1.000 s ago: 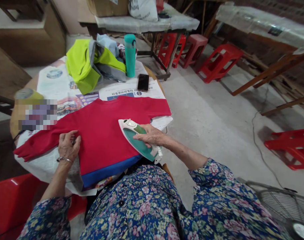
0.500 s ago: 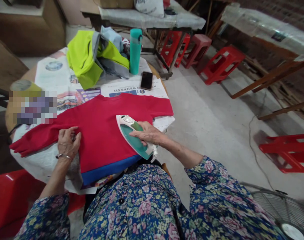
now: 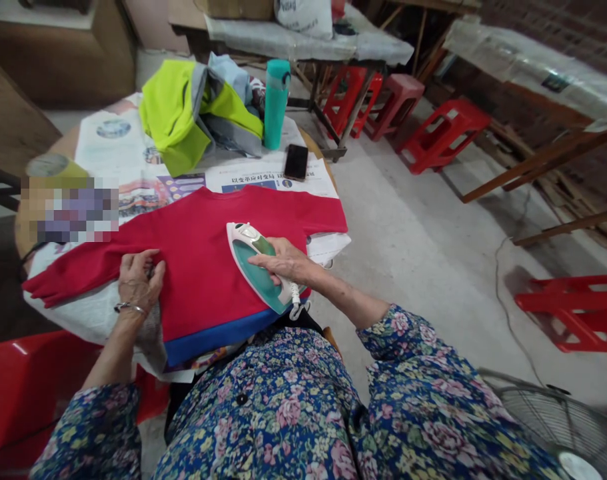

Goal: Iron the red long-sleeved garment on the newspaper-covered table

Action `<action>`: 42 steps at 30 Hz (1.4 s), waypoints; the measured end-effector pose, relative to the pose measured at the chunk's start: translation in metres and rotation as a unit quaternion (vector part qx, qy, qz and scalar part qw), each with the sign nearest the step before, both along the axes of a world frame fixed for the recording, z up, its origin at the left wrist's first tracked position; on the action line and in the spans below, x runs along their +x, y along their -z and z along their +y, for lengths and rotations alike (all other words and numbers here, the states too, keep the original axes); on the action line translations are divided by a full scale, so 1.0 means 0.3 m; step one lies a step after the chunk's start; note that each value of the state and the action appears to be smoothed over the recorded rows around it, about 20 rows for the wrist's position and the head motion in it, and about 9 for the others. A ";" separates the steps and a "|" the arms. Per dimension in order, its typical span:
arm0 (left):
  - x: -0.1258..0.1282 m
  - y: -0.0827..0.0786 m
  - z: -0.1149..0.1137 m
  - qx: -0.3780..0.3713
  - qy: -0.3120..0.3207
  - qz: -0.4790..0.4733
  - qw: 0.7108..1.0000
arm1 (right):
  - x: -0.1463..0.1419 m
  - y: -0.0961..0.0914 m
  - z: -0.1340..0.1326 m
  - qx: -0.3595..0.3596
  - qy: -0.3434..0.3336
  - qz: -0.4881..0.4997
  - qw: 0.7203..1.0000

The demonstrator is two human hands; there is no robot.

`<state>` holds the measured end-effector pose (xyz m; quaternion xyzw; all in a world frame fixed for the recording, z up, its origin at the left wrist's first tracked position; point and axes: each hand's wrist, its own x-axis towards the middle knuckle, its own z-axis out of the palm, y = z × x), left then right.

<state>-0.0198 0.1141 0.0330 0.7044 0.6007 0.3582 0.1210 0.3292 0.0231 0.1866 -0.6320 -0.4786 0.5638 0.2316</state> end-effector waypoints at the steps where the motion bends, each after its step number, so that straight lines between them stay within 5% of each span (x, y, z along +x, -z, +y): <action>1: 0.001 0.000 0.001 0.002 0.000 0.000 1.000 | -0.001 0.000 0.000 0.003 0.000 0.003 1.000; 18: 0.004 -0.003 0.009 0.002 -0.009 -0.008 1.000 | 0.012 0.016 -0.012 0.015 -0.013 -0.004 1.000; 34: -0.010 -0.021 0.007 0.000 -0.013 0.003 1.000 | -0.030 0.013 0.086 0.010 -0.166 0.035 0.985; 42: -0.004 -0.033 0.009 -0.005 -0.026 0.030 0.999 | -0.023 -0.008 0.037 -0.023 -0.189 0.023 0.981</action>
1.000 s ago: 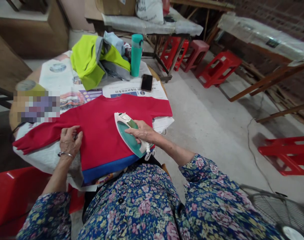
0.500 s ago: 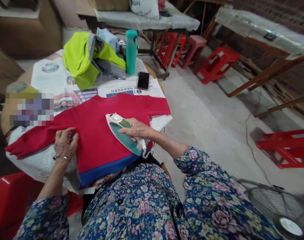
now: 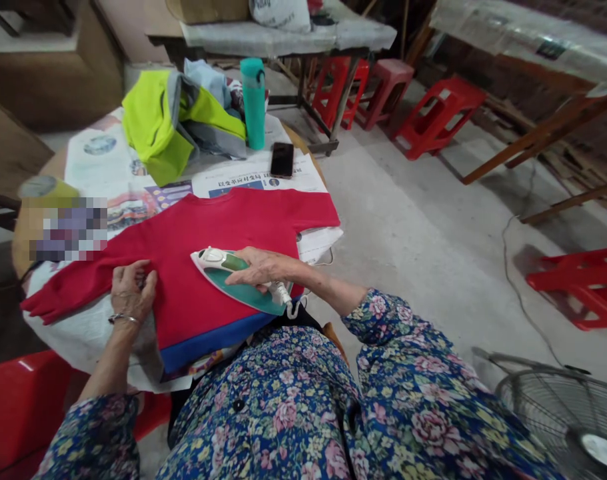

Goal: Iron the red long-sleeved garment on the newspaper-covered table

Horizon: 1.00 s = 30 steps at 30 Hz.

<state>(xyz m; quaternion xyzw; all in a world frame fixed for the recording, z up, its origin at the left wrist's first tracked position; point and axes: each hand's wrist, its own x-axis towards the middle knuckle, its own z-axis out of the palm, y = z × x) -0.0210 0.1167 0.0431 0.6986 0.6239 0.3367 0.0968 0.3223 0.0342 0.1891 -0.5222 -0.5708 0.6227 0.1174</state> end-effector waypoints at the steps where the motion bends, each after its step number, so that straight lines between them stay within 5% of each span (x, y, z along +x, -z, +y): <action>1: 0.001 -0.003 0.000 -0.003 0.001 0.005 1.000 | 0.009 0.000 -0.012 -0.003 0.005 -0.004 1.000; 10: 0.065 -0.101 -0.014 -0.108 -0.041 0.152 0.982 | 0.072 0.004 -0.105 0.008 0.156 0.005 0.988; 16: 0.198 -0.143 -0.006 -0.079 -0.002 0.162 0.984 | 0.068 0.015 -0.109 0.015 0.225 0.030 0.974; 25: 0.312 -0.182 0.276 -0.086 -0.008 0.124 0.989 | 0.108 0.011 -0.155 0.008 0.160 -0.013 0.987; 30: 0.357 -0.185 0.376 -0.127 -0.021 0.148 0.981 | 0.170 0.047 -0.216 -0.008 0.188 -0.005 0.982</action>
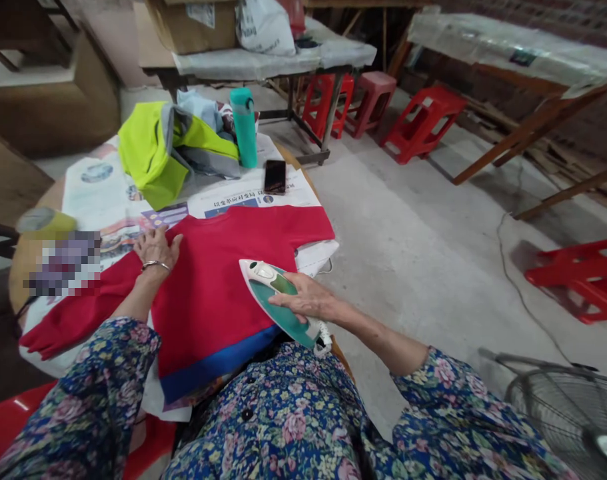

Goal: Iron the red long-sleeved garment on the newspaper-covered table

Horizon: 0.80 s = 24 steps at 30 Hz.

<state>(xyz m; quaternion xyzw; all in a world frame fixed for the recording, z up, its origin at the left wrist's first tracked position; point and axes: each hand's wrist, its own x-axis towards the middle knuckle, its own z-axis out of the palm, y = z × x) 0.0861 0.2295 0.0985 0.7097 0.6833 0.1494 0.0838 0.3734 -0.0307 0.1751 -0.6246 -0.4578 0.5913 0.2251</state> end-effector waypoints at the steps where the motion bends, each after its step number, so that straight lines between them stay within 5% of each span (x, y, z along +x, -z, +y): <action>1: 0.006 0.002 0.008 -0.004 -0.005 0.001 1.000 | 0.008 0.004 -0.008 -0.001 0.012 -0.002 1.000; 19: -0.013 -0.017 0.028 -0.003 -0.074 -0.050 0.996 | -0.008 -0.035 0.023 -0.018 0.037 -0.006 0.999; 21: 0.016 -0.025 0.023 0.015 -0.047 -0.038 0.998 | -0.014 -0.029 0.031 -0.016 0.037 -0.012 0.999; 24: 0.110 -0.030 0.032 0.039 0.077 -0.024 0.996 | -0.023 -0.014 0.049 -0.004 0.024 -0.017 1.000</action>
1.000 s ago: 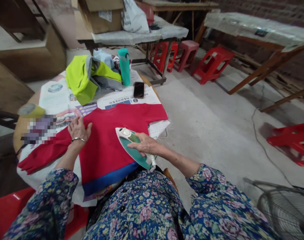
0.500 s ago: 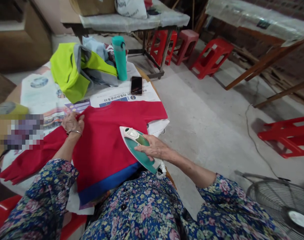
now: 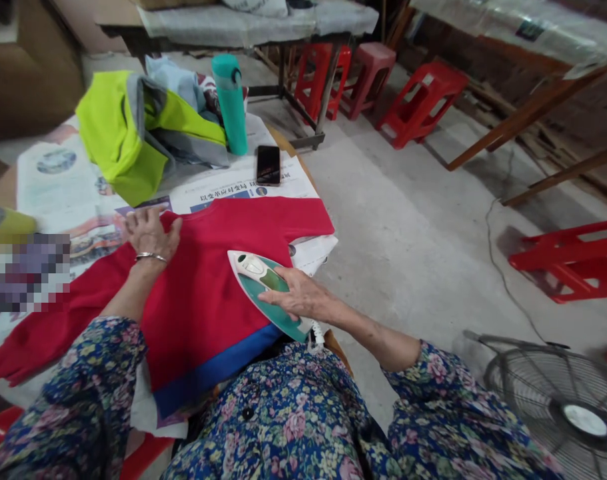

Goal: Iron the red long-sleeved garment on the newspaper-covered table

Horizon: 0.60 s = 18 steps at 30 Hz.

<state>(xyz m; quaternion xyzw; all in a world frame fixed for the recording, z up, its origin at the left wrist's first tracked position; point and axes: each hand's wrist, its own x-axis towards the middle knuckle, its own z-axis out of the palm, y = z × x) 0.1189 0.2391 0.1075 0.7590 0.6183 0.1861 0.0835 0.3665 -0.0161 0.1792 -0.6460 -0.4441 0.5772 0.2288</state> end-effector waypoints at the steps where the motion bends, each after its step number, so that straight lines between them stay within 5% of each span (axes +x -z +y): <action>1: 0.044 0.003 0.008 0.001 0.047 0.006 0.999 | -0.003 0.005 0.007 0.004 -0.005 0.003 1.000; 4: 0.199 0.023 0.042 -0.020 0.142 0.035 0.989 | -0.014 0.010 0.026 0.006 -0.012 0.013 1.000; 10: 0.446 0.043 0.079 -0.052 0.226 0.074 0.970 | -0.029 -0.025 0.037 -0.015 -0.002 0.022 1.000; 18: 0.434 0.046 0.124 -0.030 0.192 -0.005 0.981 | -0.022 -0.035 -0.002 -0.007 0.015 0.013 1.000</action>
